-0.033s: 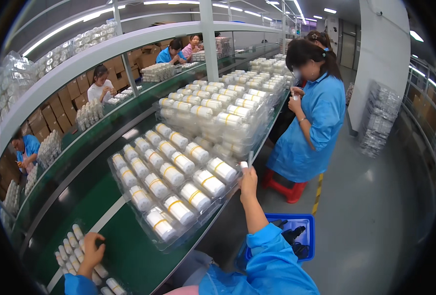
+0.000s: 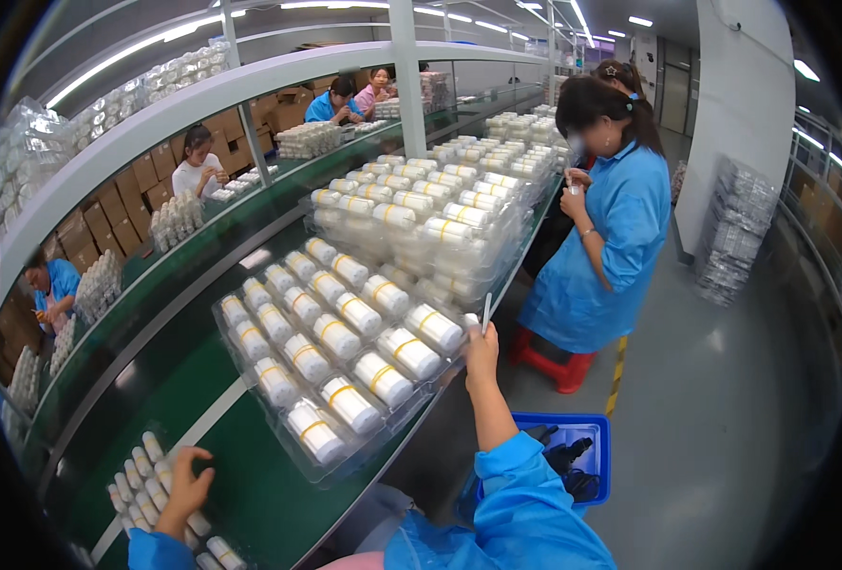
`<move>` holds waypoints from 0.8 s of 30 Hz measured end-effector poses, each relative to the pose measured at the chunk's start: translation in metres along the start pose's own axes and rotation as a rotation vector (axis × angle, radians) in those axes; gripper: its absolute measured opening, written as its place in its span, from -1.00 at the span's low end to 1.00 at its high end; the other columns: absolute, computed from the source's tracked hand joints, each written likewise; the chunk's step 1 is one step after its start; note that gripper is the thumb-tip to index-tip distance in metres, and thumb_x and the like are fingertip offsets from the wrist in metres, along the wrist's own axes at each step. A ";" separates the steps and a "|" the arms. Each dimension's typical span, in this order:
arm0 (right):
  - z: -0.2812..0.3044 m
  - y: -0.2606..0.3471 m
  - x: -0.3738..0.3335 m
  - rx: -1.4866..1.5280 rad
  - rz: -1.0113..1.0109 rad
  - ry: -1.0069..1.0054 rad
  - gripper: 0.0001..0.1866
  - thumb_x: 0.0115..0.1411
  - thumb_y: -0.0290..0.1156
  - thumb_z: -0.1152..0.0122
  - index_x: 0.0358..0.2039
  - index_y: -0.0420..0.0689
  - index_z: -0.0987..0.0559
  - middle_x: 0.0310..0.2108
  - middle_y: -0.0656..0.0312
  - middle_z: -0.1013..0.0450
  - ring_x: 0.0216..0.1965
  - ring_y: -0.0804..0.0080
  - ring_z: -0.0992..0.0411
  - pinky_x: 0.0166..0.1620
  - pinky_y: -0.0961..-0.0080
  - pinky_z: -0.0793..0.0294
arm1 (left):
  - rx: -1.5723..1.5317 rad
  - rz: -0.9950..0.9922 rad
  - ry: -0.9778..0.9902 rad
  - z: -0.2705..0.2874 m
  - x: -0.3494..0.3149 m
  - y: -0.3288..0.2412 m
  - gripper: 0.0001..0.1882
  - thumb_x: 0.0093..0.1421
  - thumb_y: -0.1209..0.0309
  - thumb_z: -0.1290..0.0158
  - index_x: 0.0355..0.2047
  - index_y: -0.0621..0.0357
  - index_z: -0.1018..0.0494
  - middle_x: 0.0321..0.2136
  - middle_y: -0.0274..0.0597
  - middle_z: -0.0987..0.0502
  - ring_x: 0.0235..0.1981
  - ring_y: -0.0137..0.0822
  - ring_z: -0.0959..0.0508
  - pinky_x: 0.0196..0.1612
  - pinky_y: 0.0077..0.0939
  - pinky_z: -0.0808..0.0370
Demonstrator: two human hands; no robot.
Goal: Assembling small components into cylindrical holders at a production line station using tweezers.
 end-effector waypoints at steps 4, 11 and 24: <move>0.007 -0.036 0.027 0.318 -0.117 0.078 -0.71 0.15 -0.32 -0.02 -0.14 -0.17 -0.42 -0.43 0.27 -0.33 -0.39 0.48 -0.32 -0.33 0.54 -0.32 | -0.769 0.259 0.344 -0.055 0.007 -0.074 -0.60 0.19 0.40 -0.04 0.00 0.22 -0.23 -0.06 -0.03 -0.36 -0.02 -0.21 -0.40 0.01 -0.37 -0.38; 0.000 -0.026 0.027 0.105 -0.061 0.073 -0.65 0.12 -0.26 -0.12 -0.13 -0.18 -0.46 -0.26 0.15 -0.43 -0.26 0.42 -0.39 -0.23 0.51 -0.37 | -1.411 0.657 0.629 -0.099 -0.006 -0.128 -0.40 0.23 0.09 0.04 0.16 0.10 -0.05 0.12 0.09 -0.12 0.11 0.04 -0.23 0.08 0.24 -0.25; -0.002 0.001 -0.092 -0.062 -0.214 0.207 -0.76 0.21 -0.26 -0.02 -0.38 -0.19 -0.49 -0.74 0.37 -0.22 -0.77 0.67 -0.15 -0.72 0.66 -0.04 | -1.337 0.605 0.531 -0.053 -0.013 -0.115 -0.09 0.07 -0.23 0.08 0.24 0.11 0.00 0.19 0.18 -0.02 0.20 0.29 0.01 0.09 0.47 -0.04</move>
Point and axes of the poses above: each hand's wrist, its own x-axis towards the middle knuckle, its own z-axis out of the back of the hand, y = z × x, the point moved 4 cm from there along x, towards the middle knuckle
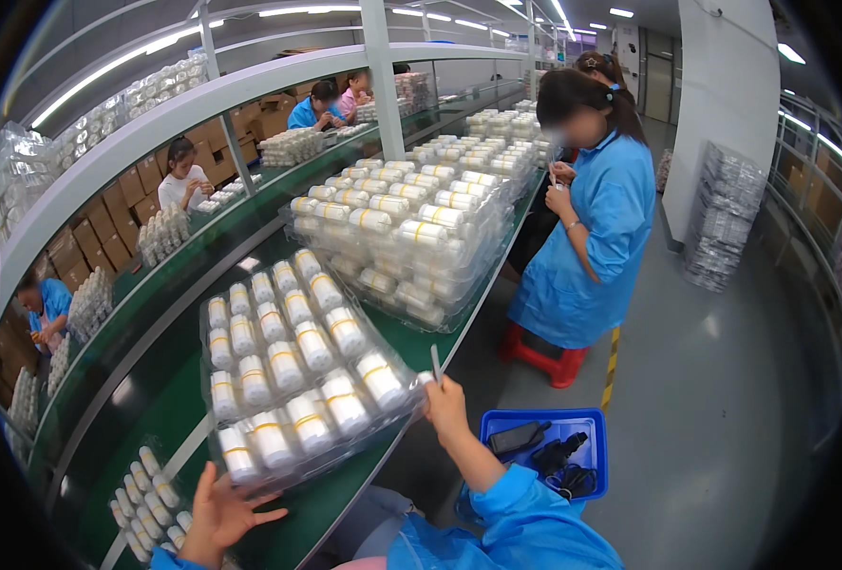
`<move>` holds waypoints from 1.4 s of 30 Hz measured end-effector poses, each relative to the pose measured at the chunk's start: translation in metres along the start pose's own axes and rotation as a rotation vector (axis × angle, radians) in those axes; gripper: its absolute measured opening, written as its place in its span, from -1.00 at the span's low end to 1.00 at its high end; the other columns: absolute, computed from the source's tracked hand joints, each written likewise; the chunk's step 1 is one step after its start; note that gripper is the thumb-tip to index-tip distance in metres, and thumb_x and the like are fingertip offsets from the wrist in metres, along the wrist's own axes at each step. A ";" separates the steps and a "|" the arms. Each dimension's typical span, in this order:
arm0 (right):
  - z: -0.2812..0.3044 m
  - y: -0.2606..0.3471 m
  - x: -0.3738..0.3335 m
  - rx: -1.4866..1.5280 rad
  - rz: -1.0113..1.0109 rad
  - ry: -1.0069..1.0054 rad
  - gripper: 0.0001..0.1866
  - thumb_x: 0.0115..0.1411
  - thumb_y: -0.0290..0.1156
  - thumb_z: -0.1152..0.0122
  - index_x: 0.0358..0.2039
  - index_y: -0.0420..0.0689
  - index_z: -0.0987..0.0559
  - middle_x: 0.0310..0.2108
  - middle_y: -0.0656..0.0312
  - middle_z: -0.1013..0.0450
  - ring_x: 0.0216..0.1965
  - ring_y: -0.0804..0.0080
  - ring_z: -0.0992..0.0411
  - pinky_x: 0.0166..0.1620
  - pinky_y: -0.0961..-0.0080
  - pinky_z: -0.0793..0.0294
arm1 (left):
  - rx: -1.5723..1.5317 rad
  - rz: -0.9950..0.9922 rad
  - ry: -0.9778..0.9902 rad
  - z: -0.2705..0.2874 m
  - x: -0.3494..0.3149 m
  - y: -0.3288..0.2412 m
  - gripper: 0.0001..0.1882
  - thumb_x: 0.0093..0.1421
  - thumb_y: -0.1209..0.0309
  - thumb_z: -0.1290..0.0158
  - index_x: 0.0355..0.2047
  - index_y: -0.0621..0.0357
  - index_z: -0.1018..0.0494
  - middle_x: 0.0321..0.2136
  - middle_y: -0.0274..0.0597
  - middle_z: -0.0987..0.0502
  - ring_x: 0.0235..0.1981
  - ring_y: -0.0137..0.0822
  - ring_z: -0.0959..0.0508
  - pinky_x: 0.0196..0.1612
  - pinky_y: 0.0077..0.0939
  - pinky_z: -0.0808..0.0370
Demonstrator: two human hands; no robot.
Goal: Assembling small components into cylindrical holders at a production line station using tweezers.
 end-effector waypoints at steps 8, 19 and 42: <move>-0.040 -0.008 -0.091 -0.210 0.132 0.210 -0.80 0.11 -0.39 -0.18 -0.26 -0.17 -0.59 -0.49 0.34 -0.34 -0.52 0.66 -0.22 -0.45 0.66 -0.21 | -0.372 -0.147 -0.459 0.083 -0.047 0.009 0.09 -0.04 -0.40 0.10 0.10 0.43 -0.01 0.12 0.34 0.04 0.17 0.31 -0.01 0.04 0.48 -0.05; -0.099 -0.019 -0.106 -0.202 -0.026 0.692 -0.77 0.17 -0.41 -0.10 -0.15 -0.11 -0.57 -0.64 0.41 -0.42 -0.66 0.71 -0.19 -0.53 0.74 -0.20 | -0.214 -0.153 -0.436 0.069 -0.039 -0.005 0.08 0.00 -0.24 -0.03 0.25 0.25 0.17 0.23 0.34 0.22 0.23 0.29 0.12 0.06 0.52 0.03; -0.166 -0.020 0.168 -0.094 0.179 0.272 -0.61 0.23 -0.29 0.02 0.05 -0.12 -0.44 -0.04 0.20 -0.39 0.02 0.41 -0.28 0.07 0.52 -0.16 | -0.409 -0.041 -0.287 0.048 -0.018 0.002 -0.24 0.08 0.13 -0.11 0.22 0.00 -0.01 0.15 0.04 -0.12 0.13 0.29 -0.11 0.07 0.48 -0.05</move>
Point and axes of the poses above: each hand's wrist, its own x-axis towards the middle knuckle, its own z-axis out of the back of the hand, y = z × x, the point moved 4 cm from there along x, towards the middle knuckle
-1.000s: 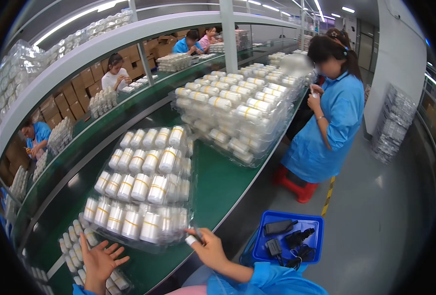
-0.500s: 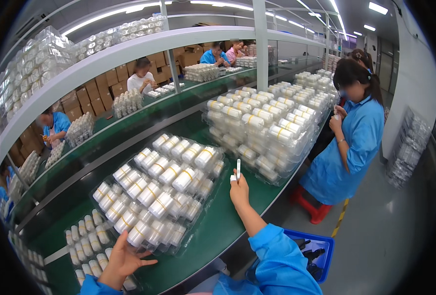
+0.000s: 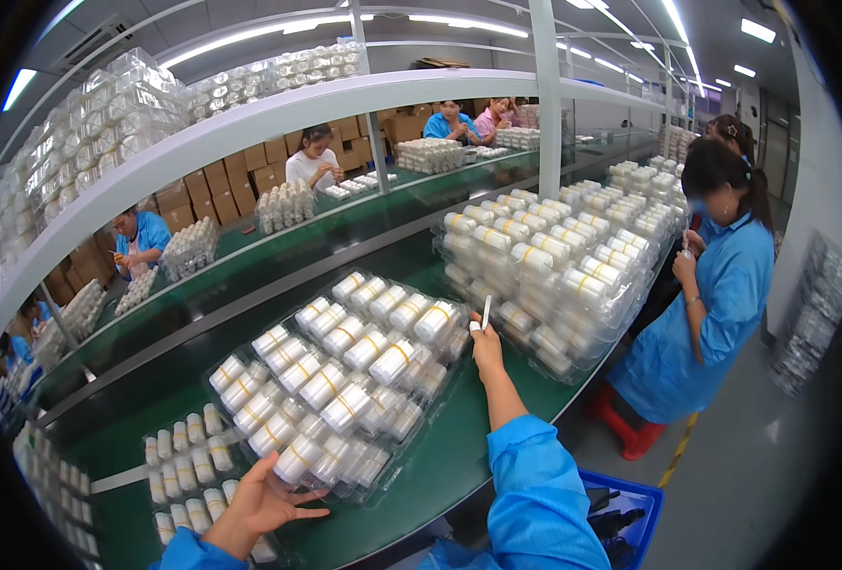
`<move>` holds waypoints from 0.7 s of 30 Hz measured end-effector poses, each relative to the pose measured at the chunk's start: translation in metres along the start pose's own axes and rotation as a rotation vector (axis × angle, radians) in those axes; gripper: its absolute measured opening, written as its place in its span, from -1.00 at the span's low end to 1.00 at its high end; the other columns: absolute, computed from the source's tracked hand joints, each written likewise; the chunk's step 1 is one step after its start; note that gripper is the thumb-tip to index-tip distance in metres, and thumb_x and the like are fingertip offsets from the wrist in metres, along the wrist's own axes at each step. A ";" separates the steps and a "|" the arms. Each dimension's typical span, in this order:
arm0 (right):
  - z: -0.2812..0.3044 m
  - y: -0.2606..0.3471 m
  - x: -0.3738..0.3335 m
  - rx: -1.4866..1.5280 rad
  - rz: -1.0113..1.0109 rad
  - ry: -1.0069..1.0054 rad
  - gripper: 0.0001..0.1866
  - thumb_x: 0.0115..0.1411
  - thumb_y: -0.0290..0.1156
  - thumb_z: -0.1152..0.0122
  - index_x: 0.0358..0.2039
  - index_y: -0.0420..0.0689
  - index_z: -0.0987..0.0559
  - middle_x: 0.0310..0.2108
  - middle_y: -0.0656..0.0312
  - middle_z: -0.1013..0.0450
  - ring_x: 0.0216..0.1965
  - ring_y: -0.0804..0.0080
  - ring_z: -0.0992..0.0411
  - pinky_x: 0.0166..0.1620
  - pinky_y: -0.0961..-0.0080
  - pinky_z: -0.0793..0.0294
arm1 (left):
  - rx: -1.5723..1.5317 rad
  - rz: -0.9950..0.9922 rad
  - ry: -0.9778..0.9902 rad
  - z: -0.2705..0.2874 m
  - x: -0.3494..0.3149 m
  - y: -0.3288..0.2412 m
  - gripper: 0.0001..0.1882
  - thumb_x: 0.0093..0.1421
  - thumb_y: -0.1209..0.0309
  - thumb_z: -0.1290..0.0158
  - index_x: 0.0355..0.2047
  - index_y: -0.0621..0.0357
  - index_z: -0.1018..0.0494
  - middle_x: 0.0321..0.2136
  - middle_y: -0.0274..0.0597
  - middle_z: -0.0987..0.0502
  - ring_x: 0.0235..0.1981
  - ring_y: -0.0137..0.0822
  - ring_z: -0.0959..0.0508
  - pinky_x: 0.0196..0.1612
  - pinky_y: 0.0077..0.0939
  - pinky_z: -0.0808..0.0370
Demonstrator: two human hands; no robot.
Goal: Assembling small components into cylindrical holders at a production line station using tweezers.
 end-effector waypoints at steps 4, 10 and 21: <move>0.013 -0.011 0.021 -0.293 0.044 -0.028 -0.64 0.18 -0.22 -0.04 -0.05 -0.06 -0.51 -0.22 0.14 -0.50 -0.13 0.31 -0.42 -0.06 0.47 -0.30 | 0.007 -0.024 0.017 -0.002 0.004 -0.002 -0.25 0.07 0.16 -0.10 0.21 0.02 -0.02 0.15 0.04 -0.13 0.14 0.29 -0.11 0.07 0.49 -0.04; 0.024 0.011 -0.031 -0.541 0.059 -0.131 -0.65 0.16 -0.13 0.00 -0.17 -0.05 -0.56 -0.35 0.04 -0.51 -0.25 0.13 -0.46 -0.16 0.36 -0.36 | 0.015 -0.097 0.006 0.006 -0.005 -0.026 -0.25 0.02 0.19 0.01 0.22 0.06 -0.04 0.22 0.05 -0.08 0.20 0.32 -0.05 0.09 0.50 0.07; 0.083 0.040 -0.239 -0.404 0.233 -0.249 -0.72 0.18 -0.34 -0.05 -0.14 -0.16 -0.55 -0.39 0.12 -0.44 -0.39 0.36 -0.40 -0.33 0.48 -0.32 | 0.080 -0.161 -0.047 0.059 0.017 -0.093 -0.43 -0.06 0.33 0.00 0.01 0.29 -0.31 -0.08 0.05 -0.45 -0.06 0.09 -0.42 0.05 0.17 -0.25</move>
Point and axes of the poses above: each hand's wrist, its own x-axis towards the middle knuckle, its own z-axis out of the back of the hand, y = z × x, the point moved 4 cm from there along x, towards the middle knuckle
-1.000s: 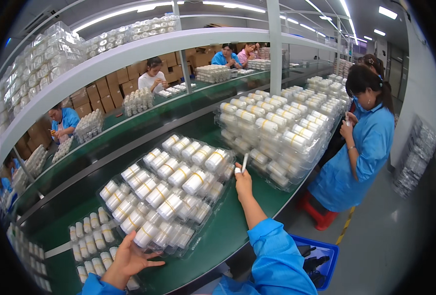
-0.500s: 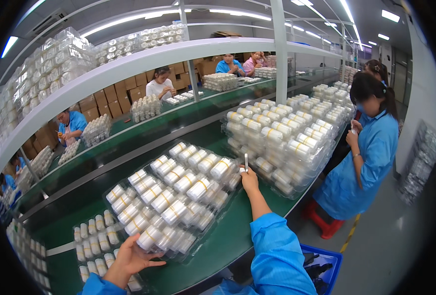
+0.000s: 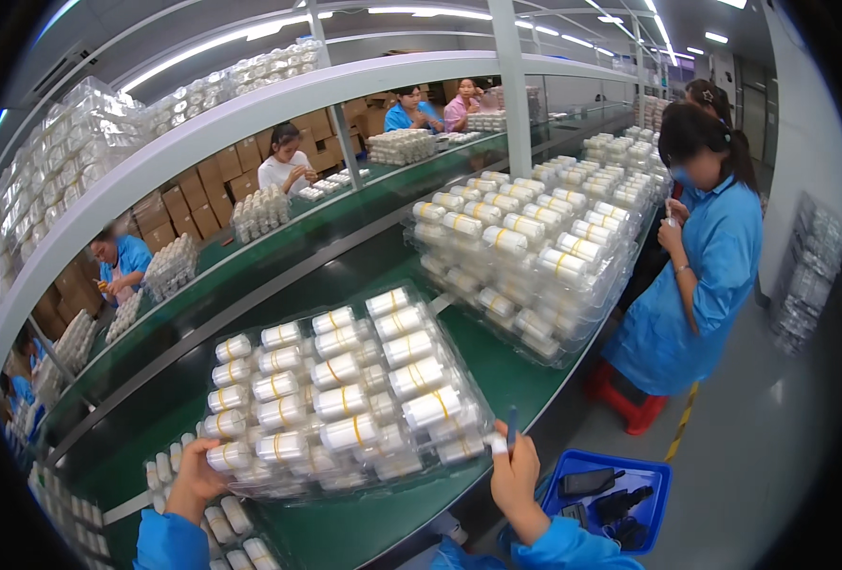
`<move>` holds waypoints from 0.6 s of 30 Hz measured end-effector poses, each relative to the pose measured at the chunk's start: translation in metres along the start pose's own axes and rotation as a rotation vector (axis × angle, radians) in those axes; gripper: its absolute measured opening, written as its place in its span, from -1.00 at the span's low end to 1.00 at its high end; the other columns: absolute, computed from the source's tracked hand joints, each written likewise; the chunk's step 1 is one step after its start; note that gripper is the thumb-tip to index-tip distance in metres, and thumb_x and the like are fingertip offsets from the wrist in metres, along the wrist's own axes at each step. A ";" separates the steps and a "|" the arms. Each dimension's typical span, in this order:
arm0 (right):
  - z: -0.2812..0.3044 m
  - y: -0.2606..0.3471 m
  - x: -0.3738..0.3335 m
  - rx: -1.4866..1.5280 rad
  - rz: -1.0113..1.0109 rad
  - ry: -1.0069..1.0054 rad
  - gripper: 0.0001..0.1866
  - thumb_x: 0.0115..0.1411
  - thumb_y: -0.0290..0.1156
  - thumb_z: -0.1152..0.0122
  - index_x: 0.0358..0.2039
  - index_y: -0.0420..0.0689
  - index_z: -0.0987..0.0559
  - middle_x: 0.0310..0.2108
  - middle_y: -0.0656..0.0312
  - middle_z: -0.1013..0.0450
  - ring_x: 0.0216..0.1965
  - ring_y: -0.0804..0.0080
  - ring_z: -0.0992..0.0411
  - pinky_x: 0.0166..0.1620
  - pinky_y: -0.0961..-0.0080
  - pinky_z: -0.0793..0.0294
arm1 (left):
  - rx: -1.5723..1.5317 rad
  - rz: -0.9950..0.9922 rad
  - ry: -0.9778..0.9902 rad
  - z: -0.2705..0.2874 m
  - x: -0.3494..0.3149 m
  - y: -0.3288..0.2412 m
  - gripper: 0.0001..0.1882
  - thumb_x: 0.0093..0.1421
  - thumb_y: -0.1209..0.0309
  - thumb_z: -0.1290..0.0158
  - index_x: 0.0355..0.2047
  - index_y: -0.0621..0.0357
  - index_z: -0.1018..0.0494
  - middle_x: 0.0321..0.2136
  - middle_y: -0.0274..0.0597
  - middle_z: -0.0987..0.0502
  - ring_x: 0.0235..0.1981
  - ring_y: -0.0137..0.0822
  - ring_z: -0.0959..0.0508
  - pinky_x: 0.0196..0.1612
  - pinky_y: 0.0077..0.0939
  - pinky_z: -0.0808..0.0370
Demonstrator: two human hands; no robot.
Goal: Assembling small components into cylindrical holders at a production line station using tweezers.
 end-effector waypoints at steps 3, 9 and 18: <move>0.026 0.012 -0.030 0.024 -0.124 0.001 -0.71 0.22 -0.38 -0.02 -0.11 -0.25 -0.52 -0.33 0.16 -0.46 -0.39 0.48 -0.39 -0.33 0.54 -0.32 | 0.136 0.029 0.013 0.004 0.027 -0.013 -0.47 -0.05 0.34 -0.01 -0.03 0.30 -0.34 -0.14 0.02 -0.48 -0.11 0.02 -0.46 0.03 0.09 -0.30; 0.042 0.022 -0.069 0.288 -0.174 -0.063 -0.67 0.27 -0.43 0.06 -0.01 -0.33 -0.42 -0.25 0.20 -0.50 -0.34 0.65 -0.35 -0.27 0.68 -0.32 | 0.223 0.080 0.143 -0.025 0.073 -0.025 -0.47 -0.02 0.27 -0.05 -0.02 0.23 -0.36 -0.15 -0.04 -0.50 -0.14 -0.05 -0.49 -0.01 -0.05 -0.36; 0.065 -0.001 -0.035 0.295 -0.186 -0.019 -0.64 0.30 -0.23 0.10 -0.17 -0.30 -0.46 -0.38 0.19 -0.44 -0.35 0.51 -0.40 -0.23 0.61 -0.36 | 0.272 -0.145 -0.017 -0.008 0.054 -0.030 -0.17 0.14 -0.25 0.19 0.14 0.24 -0.16 0.07 -0.02 -0.27 0.10 -0.07 -0.27 0.09 0.03 -0.20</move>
Point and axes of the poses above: each hand's wrist, its own x-axis towards the middle knuckle, its own z-axis out of the back of the hand, y = z × x, the point moved 4 cm from there along x, towards the middle knuckle
